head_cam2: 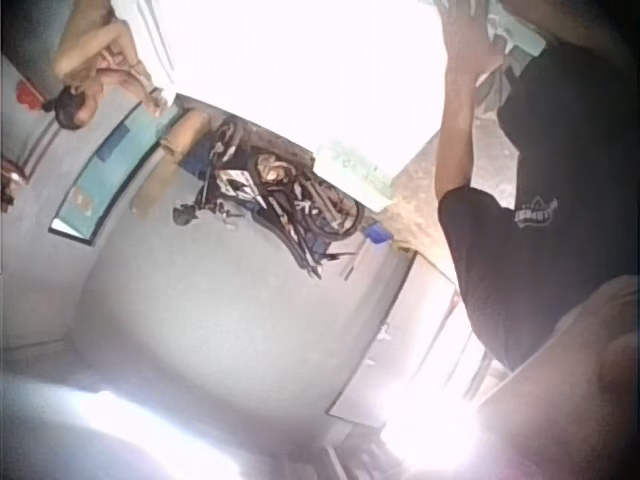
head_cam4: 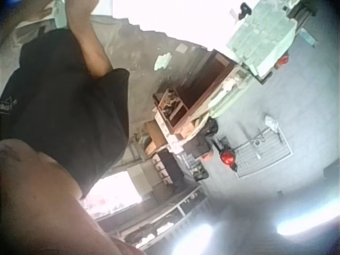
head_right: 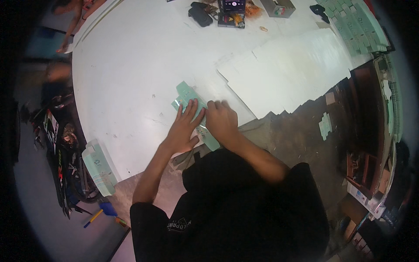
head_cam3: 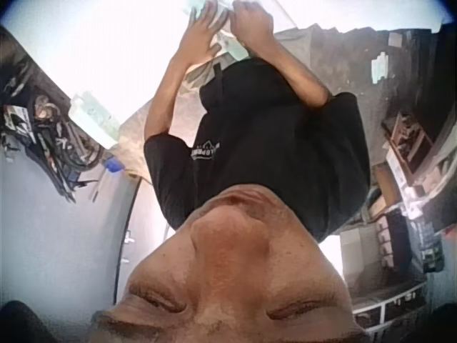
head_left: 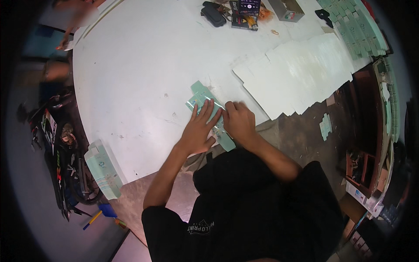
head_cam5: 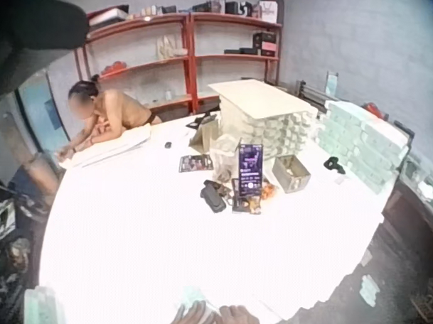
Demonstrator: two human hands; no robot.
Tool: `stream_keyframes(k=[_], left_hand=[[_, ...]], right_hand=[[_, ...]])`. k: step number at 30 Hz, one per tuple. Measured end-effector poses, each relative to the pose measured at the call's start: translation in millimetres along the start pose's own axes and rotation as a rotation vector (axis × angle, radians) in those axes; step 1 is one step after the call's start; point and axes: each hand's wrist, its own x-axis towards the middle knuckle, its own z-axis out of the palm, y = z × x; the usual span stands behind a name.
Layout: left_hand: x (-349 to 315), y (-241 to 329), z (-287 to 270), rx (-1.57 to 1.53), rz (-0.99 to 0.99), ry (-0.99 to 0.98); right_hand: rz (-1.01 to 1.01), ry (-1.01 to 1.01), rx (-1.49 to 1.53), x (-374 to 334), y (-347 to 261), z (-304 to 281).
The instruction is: The person repeatedly picks up light green paper sheets from a pile on a white table and stacks them into a neat pile. The person aligns the edges and smooths the stack multiple times before lifting and repositioning it.
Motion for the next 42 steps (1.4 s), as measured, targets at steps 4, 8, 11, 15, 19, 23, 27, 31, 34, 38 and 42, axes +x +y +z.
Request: stream_keyframes(k=[4,8,11,15,19,23,27,31,34,38,42], left_hand=[[5.4,-8.3,11.5,0.015,-0.013,0.067],[18.2,6.2,36.4,0.145,-0.149,0.169],[36.9,15.8,25.8,0.238,-0.184,0.179],[46.7,15.8,25.9,0.243,-0.166,0.233],[48.2,7.6,41.2,0.237,-0.178,0.283],[23.9,17.0,20.7,0.260,-0.237,0.114],[15.7,-2.2,39.9,0.285,-0.222,0.164],[11.2,14.2,29.5,0.348,-0.291,-0.022],[0.0,-6.4,39.0,0.412,0.021,0.009],[13.9,15.3,-3.0,0.183,0.010,-0.115],[15.0,17.1,-8.7,0.074,-0.011,-0.080]], right_hand=[[-0.415,0.213,-0.176,-44.0,27.0,22.8],[-0.275,0.209,0.081,-40.9,47.9,-4.8],[-0.134,0.464,-0.337,-27.2,55.6,-49.0],[0.016,0.332,-0.044,-34.9,76.8,-42.5],[-0.026,0.222,0.228,-23.0,53.9,-28.3],[-0.124,0.177,-0.242,-19.7,54.0,-17.9],[-0.158,0.218,-0.224,-14.2,41.4,-7.1],[0.035,0.027,0.253,-9.2,21.0,3.0],[0.171,-0.105,0.182,-5.7,19.1,9.5],[-0.079,0.456,-0.379,-13.2,38.1,-46.4],[0.105,0.274,0.025,-23.2,72.0,-37.2]])
